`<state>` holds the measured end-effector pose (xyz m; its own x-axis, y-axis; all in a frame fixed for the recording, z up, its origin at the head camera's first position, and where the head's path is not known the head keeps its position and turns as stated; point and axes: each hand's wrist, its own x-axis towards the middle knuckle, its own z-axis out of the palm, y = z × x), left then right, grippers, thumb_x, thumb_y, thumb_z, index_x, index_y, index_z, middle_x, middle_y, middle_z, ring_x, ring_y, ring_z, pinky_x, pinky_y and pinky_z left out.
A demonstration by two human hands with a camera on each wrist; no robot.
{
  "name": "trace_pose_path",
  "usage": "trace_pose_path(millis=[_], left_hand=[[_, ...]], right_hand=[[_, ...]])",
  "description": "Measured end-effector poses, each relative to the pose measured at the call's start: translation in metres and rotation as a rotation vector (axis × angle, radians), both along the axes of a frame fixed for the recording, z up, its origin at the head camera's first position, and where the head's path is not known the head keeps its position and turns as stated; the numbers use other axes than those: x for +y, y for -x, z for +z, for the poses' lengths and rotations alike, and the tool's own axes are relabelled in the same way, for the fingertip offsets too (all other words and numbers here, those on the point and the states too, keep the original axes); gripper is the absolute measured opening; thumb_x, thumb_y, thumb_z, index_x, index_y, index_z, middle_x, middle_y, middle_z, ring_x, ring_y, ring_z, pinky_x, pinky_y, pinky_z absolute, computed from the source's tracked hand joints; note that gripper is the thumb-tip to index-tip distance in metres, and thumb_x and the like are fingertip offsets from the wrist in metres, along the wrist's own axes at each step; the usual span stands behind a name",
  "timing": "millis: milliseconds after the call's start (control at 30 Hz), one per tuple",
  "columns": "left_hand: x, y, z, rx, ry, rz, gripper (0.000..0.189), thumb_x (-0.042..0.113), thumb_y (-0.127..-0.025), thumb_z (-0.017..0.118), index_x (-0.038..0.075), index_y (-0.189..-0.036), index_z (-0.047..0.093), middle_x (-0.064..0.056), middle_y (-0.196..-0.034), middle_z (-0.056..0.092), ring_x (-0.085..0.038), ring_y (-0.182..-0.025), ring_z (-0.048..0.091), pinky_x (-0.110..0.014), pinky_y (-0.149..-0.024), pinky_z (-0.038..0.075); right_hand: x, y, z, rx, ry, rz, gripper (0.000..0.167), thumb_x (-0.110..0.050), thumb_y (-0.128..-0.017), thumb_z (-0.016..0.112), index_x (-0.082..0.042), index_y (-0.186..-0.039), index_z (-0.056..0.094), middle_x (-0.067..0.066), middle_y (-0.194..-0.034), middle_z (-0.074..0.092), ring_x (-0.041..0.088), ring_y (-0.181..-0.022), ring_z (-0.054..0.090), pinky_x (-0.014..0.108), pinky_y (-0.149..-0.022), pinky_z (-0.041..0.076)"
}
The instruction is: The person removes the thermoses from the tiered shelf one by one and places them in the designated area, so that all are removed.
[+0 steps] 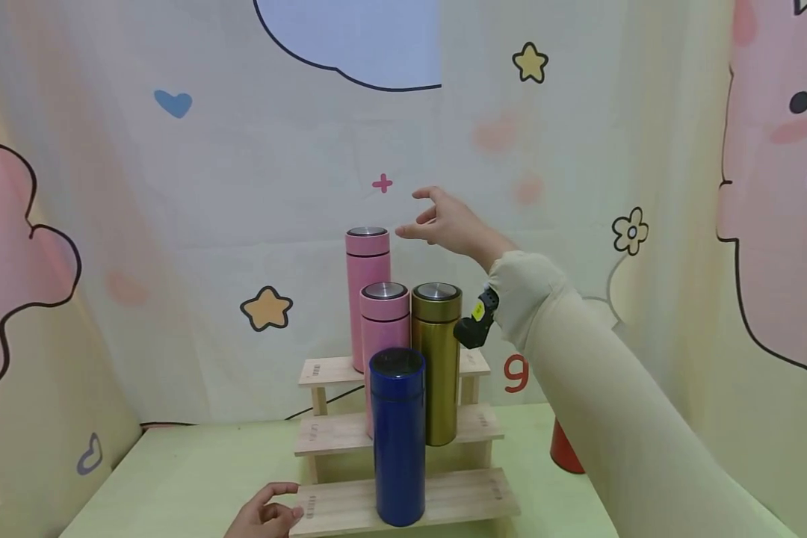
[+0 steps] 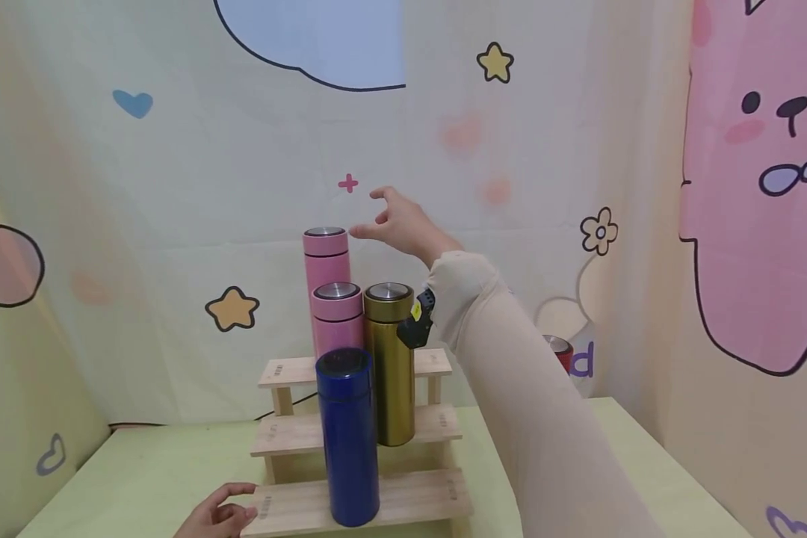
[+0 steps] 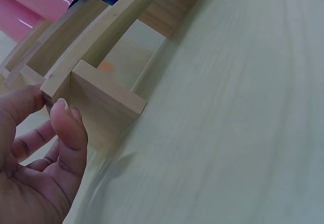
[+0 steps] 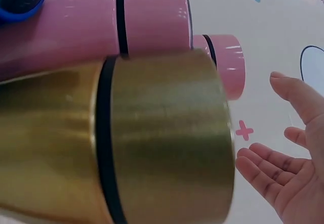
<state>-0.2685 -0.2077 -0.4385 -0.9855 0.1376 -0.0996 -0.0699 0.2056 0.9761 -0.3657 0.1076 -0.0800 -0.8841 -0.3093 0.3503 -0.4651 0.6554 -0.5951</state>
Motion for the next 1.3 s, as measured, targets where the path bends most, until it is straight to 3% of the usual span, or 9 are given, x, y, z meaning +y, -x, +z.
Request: trace_pose_path(millis=[467, 900, 1300], left_hand=[[-0.004, 0.003, -0.003, -0.011, -0.011, -0.023, 0.068, 0.029, -0.086, 0.072, -0.009, -0.132, 0.040, -0.002, -0.079, 0.064, -0.012, -0.068, 0.059, -0.028, -0.061, 0.049], [-0.004, 0.001, 0.000, 0.012, -0.027, -0.047, 0.070, 0.030, -0.085, 0.073, -0.011, -0.131, 0.040, -0.001, -0.077, 0.063, -0.011, -0.065, 0.056, -0.026, -0.058, 0.046], [-0.005, 0.001, -0.001, 0.013, -0.047, -0.070, 0.067, 0.027, -0.089, 0.069, -0.013, -0.133, 0.037, -0.001, -0.078, 0.063, -0.011, -0.067, 0.059, -0.025, -0.059, 0.049]], right_hand=[[-0.033, 0.010, -0.002, -0.031, -0.104, 0.044, 0.073, -0.038, -0.089, 0.068, -0.014, -0.147, 0.031, 0.013, -0.133, 0.053, 0.028, -0.106, 0.060, 0.044, -0.100, 0.046], [-0.044, 0.021, -0.010, -0.042, -0.173, 0.078, 0.073, -0.032, -0.089, 0.069, -0.004, -0.145, 0.031, 0.018, -0.129, 0.056, 0.031, -0.099, 0.061, 0.040, -0.092, 0.049], [-0.050, 0.020, -0.012, 0.011, -0.233, 0.077, 0.074, -0.029, -0.086, 0.071, -0.002, -0.145, 0.035, 0.017, -0.122, 0.058, 0.025, -0.090, 0.060, 0.032, -0.081, 0.049]])
